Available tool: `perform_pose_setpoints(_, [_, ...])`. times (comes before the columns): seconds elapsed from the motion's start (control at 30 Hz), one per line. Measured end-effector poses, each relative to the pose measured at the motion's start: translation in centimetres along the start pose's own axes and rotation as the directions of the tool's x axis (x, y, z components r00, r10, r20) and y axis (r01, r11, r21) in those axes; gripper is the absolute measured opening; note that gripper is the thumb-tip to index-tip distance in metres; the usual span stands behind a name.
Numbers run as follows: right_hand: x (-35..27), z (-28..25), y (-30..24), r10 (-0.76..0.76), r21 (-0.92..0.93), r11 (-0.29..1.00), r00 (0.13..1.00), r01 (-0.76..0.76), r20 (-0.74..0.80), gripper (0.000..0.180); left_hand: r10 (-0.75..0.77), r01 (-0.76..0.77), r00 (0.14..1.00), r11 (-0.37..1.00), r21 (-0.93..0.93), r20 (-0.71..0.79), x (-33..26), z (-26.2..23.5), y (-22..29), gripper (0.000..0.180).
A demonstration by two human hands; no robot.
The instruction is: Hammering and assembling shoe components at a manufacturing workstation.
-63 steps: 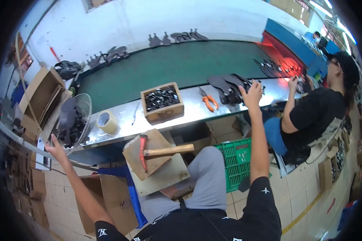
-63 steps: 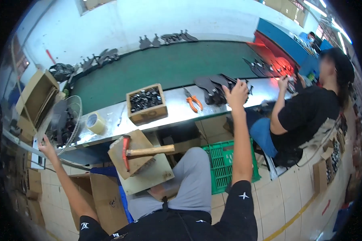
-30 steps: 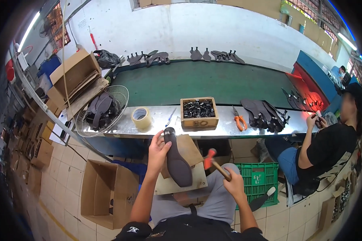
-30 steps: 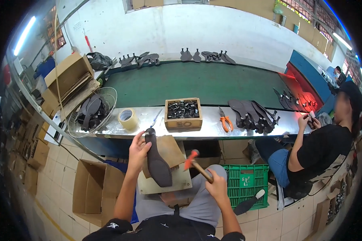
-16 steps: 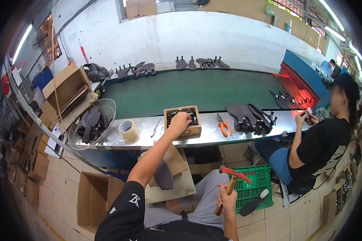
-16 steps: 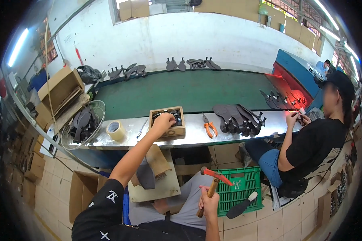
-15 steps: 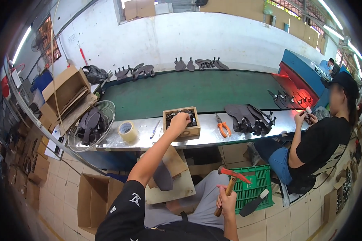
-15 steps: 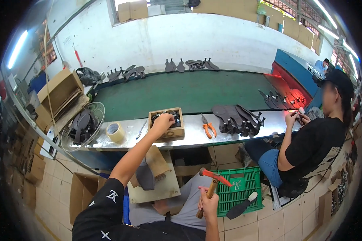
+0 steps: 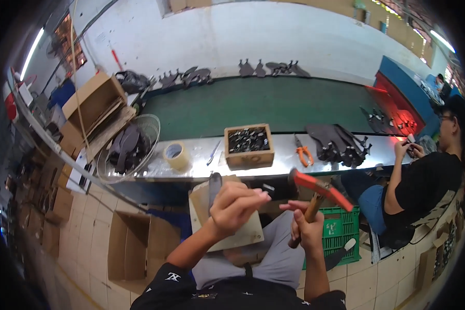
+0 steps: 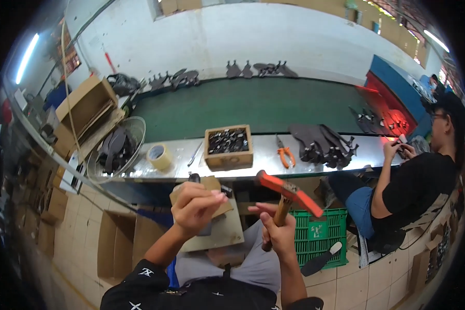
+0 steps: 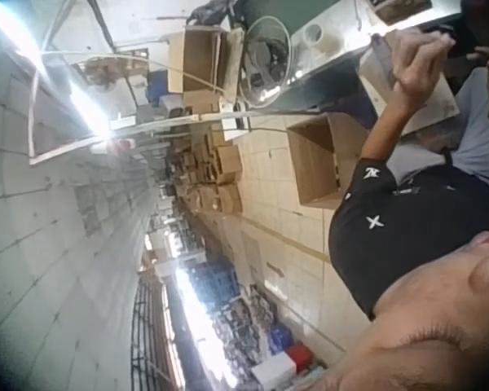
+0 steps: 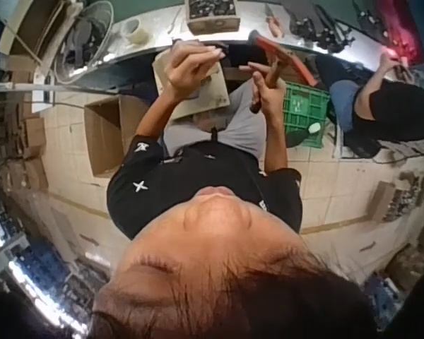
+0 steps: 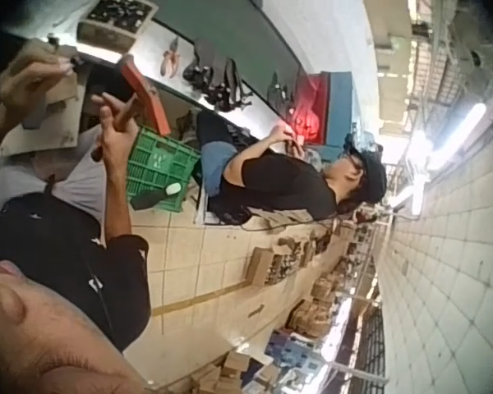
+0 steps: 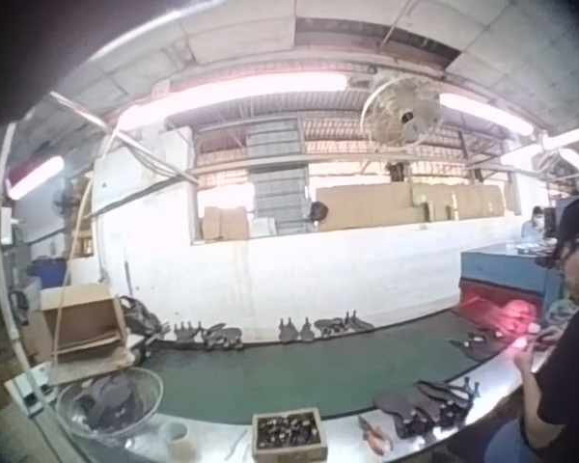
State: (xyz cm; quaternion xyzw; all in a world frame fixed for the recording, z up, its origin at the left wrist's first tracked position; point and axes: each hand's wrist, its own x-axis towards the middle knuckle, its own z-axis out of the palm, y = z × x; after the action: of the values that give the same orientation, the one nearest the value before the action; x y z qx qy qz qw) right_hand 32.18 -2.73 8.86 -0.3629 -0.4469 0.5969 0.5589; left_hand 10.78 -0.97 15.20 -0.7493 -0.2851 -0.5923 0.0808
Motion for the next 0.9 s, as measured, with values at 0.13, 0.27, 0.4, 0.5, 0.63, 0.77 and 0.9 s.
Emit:
perform_pose_setpoints(0.13, [0.5,4.3,-1.2,-0.124,0.213,0.975,0.952,0.065,0.281,0.027,0.13,-0.134,0.99,0.987,0.085,0.053,-2.0,-3.2,1.1,0.029])
perform_pose_setpoints(0.27, [-0.1,7.6,-1.4,-0.085,0.144,0.989,0.945,0.04,0.316,0.021,0.303,-0.329,0.938,0.932,0.151,0.169,-3.3,-5.8,0.5,0.033])
perform_pose_setpoints(0.4, [0.7,8.7,-0.7,-0.022,0.05,0.999,0.954,0.007,0.3,0.018,0.135,-0.142,0.986,0.987,0.073,0.097,-7.2,-6.5,-2.5,0.036])
perform_pose_setpoints(0.5, [3.4,9.0,1.5,0.052,-0.136,0.991,0.96,-0.014,0.276,0.013,-0.558,0.563,0.814,0.826,-0.016,-0.165,-9.7,-5.2,-6.5,0.051])
perform_pose_setpoints(0.63, [7.5,11.0,4.5,0.106,-0.198,0.979,0.945,-0.045,0.311,0.018,-0.66,0.698,0.716,0.68,0.226,-0.226,-15.0,-3.8,-14.3,0.051])
perform_pose_setpoints(0.77, [10.9,11.4,7.5,0.106,-0.322,0.947,0.935,0.01,0.338,0.023,-0.762,0.743,0.642,0.645,0.179,0.081,-15.5,-3.6,-15.4,0.041])
perform_pose_setpoints(0.9, [12.0,11.4,9.1,0.113,-0.458,0.887,0.936,0.056,0.334,0.023,-0.696,0.649,0.71,0.705,0.285,0.104,-15.2,-4.4,-12.8,0.031])
